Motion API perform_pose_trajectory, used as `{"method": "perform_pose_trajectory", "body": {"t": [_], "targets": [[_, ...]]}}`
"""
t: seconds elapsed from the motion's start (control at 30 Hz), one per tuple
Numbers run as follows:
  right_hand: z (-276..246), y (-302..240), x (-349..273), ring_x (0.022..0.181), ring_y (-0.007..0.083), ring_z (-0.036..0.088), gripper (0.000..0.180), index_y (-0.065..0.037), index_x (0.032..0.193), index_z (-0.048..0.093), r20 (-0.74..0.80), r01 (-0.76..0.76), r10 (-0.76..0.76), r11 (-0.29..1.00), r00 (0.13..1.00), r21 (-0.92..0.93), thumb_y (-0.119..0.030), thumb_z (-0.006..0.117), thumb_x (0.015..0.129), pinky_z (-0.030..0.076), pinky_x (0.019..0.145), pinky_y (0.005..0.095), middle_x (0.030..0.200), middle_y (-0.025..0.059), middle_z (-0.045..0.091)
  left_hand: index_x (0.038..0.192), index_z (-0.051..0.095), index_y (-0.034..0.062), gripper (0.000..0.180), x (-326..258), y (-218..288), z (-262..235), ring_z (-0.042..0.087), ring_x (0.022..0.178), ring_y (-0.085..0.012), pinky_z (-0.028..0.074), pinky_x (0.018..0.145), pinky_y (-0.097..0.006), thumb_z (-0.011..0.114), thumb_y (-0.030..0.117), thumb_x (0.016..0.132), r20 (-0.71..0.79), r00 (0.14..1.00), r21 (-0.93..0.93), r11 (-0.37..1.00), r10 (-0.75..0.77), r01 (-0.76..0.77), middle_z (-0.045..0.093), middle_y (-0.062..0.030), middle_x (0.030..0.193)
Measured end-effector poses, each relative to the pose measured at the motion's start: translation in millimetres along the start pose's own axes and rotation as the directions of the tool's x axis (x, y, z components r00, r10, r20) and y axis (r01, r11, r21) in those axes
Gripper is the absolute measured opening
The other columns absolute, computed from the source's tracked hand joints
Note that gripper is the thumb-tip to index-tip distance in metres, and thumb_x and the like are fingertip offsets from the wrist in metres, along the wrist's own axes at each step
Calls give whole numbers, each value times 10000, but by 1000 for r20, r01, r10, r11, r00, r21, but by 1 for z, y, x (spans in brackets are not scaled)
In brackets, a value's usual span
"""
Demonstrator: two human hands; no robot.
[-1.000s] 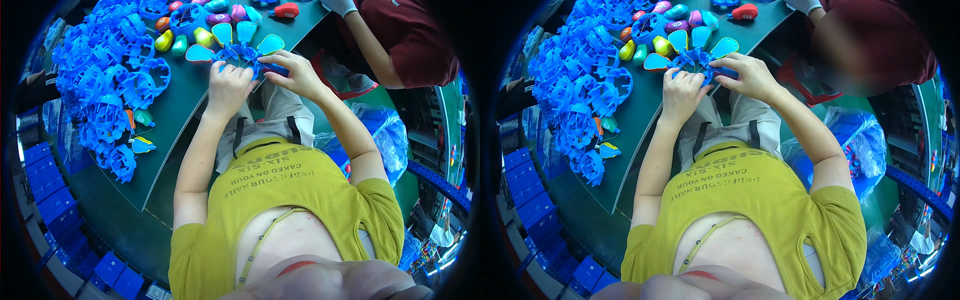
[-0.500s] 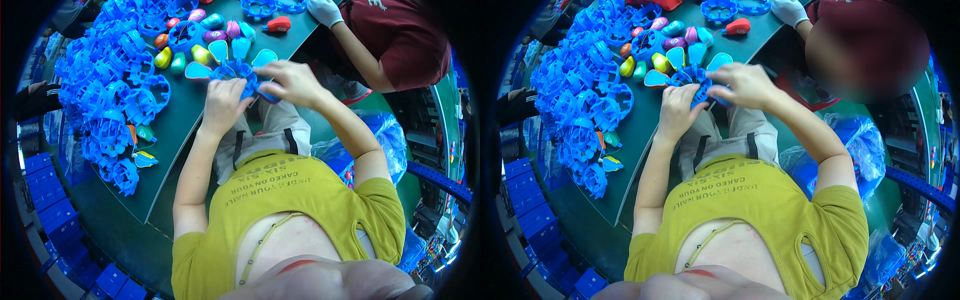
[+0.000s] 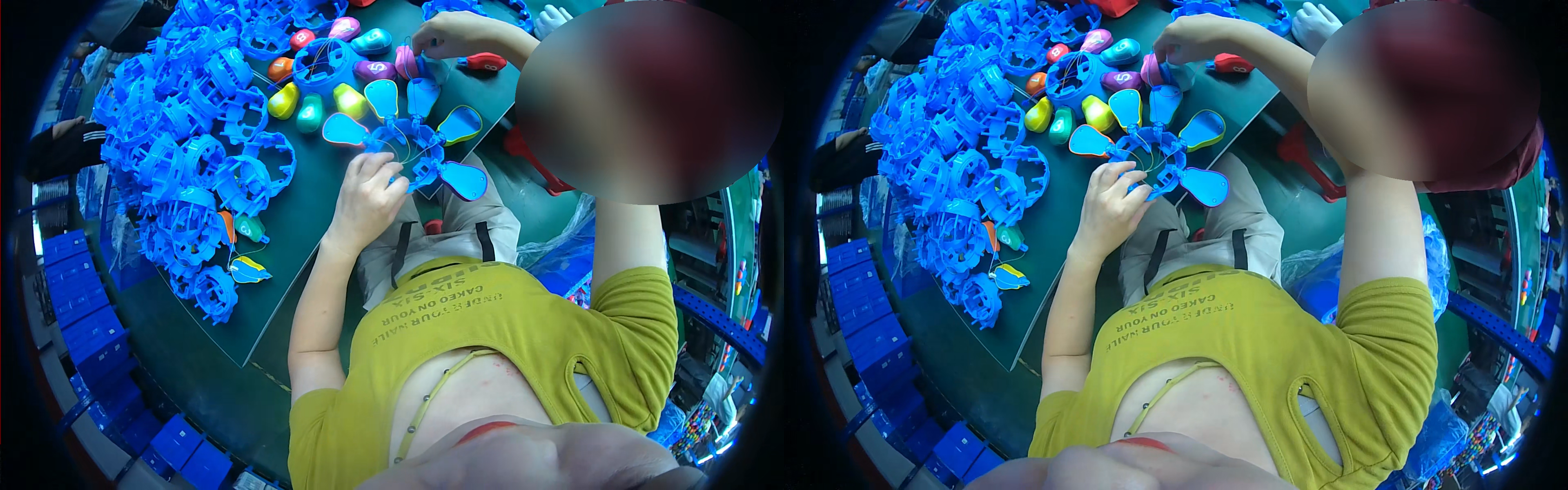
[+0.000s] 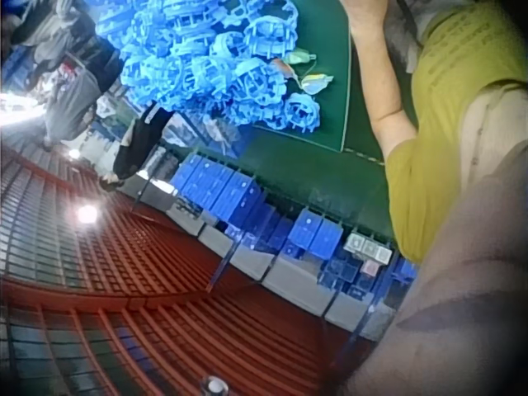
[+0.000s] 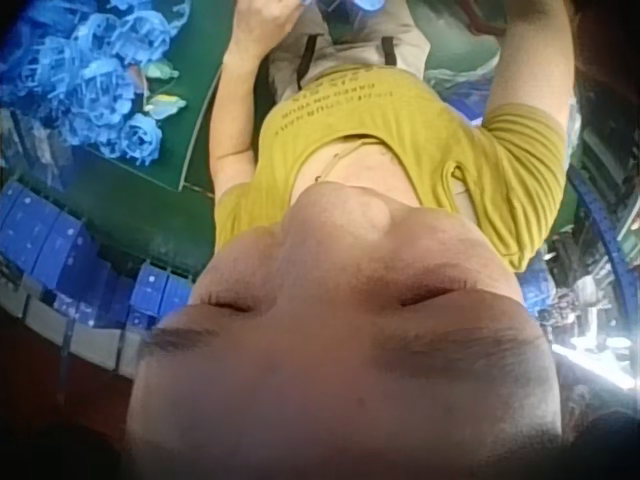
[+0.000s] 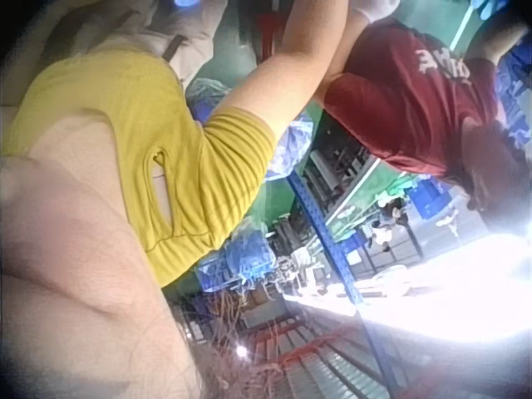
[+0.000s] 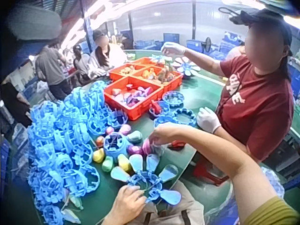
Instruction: The person assembles a flower-shaped toy base by hand, inserting colorful inserts and numbered parts into the toy base.
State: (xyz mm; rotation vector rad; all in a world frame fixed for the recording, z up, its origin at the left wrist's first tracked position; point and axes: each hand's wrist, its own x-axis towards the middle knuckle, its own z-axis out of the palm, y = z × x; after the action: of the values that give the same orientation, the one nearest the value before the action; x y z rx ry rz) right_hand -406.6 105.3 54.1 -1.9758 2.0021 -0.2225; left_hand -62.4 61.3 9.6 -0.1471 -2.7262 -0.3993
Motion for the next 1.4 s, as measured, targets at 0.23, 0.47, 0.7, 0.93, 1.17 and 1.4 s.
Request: {"method": "perform_pose_trajectory", "body": {"t": [0.23,0.47,0.7,0.93,1.17,1.4], "targets": [[10,-10,2,862,302,695,565,-100,1315,612,136,-228,212,967,968,112,-220,758,783,569,746,399,974,192,698,901,715,75,213,-1,1,1,588,1151,-279,448,1014,-481,819,127,723,-22,1000,-3,1000,-12,12,683,-58,1048],[-1,11,-18,714,96,571,465,-21,1295,601,-275,-138,418,727,866,673,-175,580,857,485,585,281,777,20,575,894,714,89,181,-2,6,9,598,1104,-264,447,975,-465,802,148,748,-48,999,25,1000,-9,10,687,-42,994],[35,-138,-144,843,184,652,385,-80,1319,600,-221,-41,520,445,825,895,-212,519,967,546,689,311,969,80,679,840,680,107,166,6,27,33,593,975,-242,434,892,-439,793,201,764,-103,991,136,986,-84,97,658,-30,896],[105,-192,-153,861,209,658,177,-22,1139,666,-445,-100,524,721,726,686,-96,576,1006,511,822,315,961,146,683,831,693,110,146,13,30,41,597,951,-236,435,869,-430,785,202,766,-147,986,175,979,-81,106,659,-30,860],[105,-184,-159,884,381,680,182,-44,1104,674,-383,-306,516,817,766,489,-125,611,955,536,774,421,985,190,702,813,696,116,131,11,31,41,595,914,-229,435,846,-420,787,193,760,-143,986,176,978,-88,113,652,-18,834],[101,-184,-154,869,292,702,165,-20,1093,679,-374,-152,536,701,757,696,-108,617,967,535,782,361,944,180,711,798,691,122,127,13,29,44,591,898,-227,435,824,-416,784,195,752,-168,983,166,981,-72,101,640,-11,818]]}}
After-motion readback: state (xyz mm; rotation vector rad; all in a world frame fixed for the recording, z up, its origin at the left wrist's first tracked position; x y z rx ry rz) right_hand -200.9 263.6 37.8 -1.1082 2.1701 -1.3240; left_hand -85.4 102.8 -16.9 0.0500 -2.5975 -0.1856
